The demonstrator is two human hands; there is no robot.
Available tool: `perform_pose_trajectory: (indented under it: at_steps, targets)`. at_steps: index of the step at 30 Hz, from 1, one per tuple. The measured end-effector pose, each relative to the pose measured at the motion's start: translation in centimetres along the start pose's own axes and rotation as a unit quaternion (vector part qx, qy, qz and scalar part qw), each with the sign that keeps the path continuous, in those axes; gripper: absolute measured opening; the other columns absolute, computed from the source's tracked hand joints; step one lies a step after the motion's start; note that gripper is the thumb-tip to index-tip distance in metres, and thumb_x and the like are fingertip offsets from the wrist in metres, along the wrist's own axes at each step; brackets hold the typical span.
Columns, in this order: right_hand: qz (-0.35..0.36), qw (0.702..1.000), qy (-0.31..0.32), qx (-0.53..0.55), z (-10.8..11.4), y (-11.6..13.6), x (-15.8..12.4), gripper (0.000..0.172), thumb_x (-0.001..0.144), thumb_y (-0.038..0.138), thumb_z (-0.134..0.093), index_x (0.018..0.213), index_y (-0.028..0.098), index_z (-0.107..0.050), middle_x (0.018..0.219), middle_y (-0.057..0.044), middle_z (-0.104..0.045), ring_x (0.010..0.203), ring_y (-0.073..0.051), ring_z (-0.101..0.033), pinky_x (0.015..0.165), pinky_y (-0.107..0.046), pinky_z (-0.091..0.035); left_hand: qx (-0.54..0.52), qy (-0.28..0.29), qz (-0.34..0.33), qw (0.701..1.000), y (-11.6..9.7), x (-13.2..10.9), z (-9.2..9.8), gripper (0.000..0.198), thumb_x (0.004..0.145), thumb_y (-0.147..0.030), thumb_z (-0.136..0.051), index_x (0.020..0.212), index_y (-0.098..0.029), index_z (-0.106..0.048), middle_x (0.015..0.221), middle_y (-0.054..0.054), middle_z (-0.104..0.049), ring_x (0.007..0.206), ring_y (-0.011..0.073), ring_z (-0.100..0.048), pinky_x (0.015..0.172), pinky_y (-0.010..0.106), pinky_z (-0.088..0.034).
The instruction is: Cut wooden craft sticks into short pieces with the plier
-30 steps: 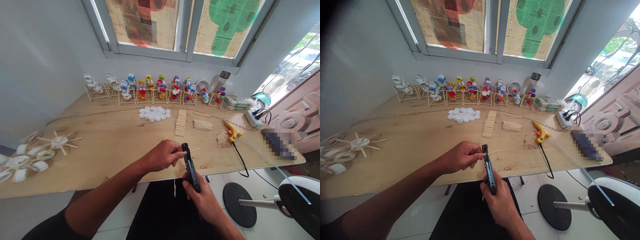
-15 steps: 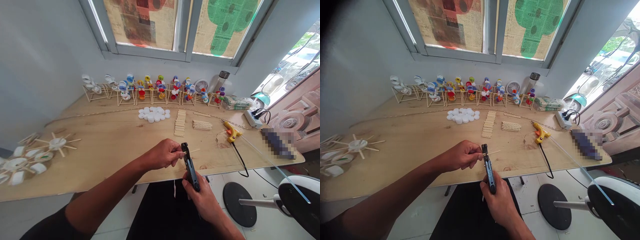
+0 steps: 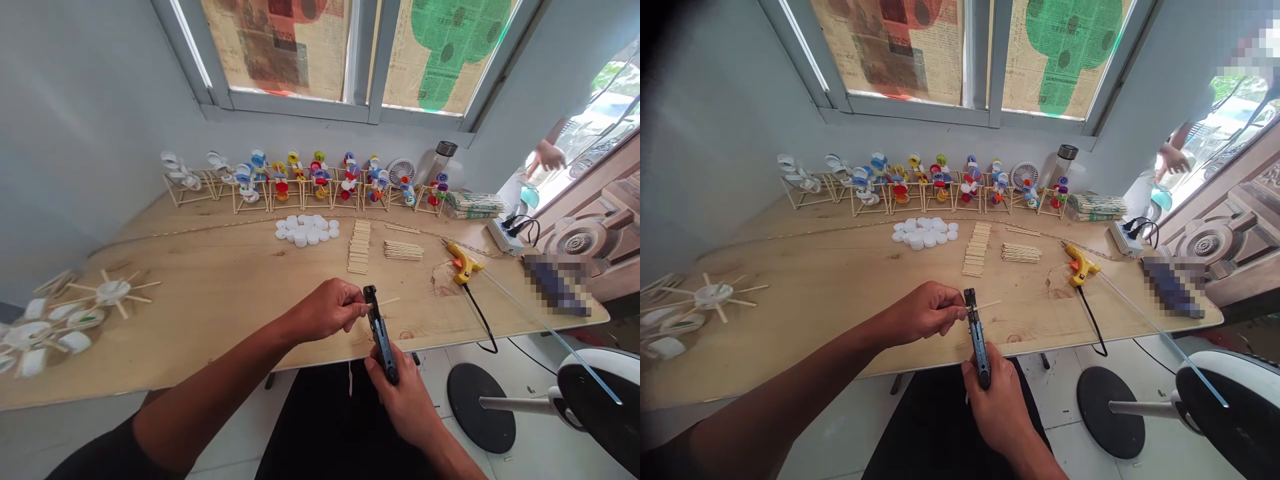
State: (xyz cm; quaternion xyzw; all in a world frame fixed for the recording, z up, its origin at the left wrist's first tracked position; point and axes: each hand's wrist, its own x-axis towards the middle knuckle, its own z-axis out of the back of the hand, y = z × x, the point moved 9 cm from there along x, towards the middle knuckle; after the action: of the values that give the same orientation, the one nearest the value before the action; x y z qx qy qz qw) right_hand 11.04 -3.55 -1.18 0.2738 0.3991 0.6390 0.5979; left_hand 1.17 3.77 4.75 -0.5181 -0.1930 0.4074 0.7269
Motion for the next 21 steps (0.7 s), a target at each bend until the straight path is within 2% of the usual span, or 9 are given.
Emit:
perform_pose_trajectory:
  at_steps: [11, 21]
  targets:
    - [0.017, 0.999, -0.029, 0.004, 0.23, 0.35, 0.30, 0.022, 0.083, 0.037, -0.045, 0.070, 0.019, -0.047, 0.058, 0.004, -0.048, 0.053, -0.012, -0.044, 0.052, -0.022, -0.033, 0.067, -0.024, -0.018, 0.997, -0.31, 0.01, 0.46, 0.020, 0.079, -0.023, -0.045, 0.064, -0.015, -0.056, 0.047, -0.005, -0.053, 0.042, 0.0060, -0.041, 0.048, 0.018, -0.030]
    - [0.017, 0.999, -0.045, -0.013, 0.29, 0.03, 0.37, 0.022, 0.084, 0.036, -0.044, 0.070, 0.019, -0.047, 0.057, 0.004, -0.047, 0.053, -0.012, -0.043, 0.052, -0.022, -0.033, 0.089, -0.039, -0.038, 0.995, -0.71, 0.15, 0.48, 0.025, 0.080, -0.027, -0.045, 0.060, -0.015, -0.052, 0.050, -0.004, -0.051, 0.046, 0.0074, -0.041, 0.049, 0.018, -0.030]
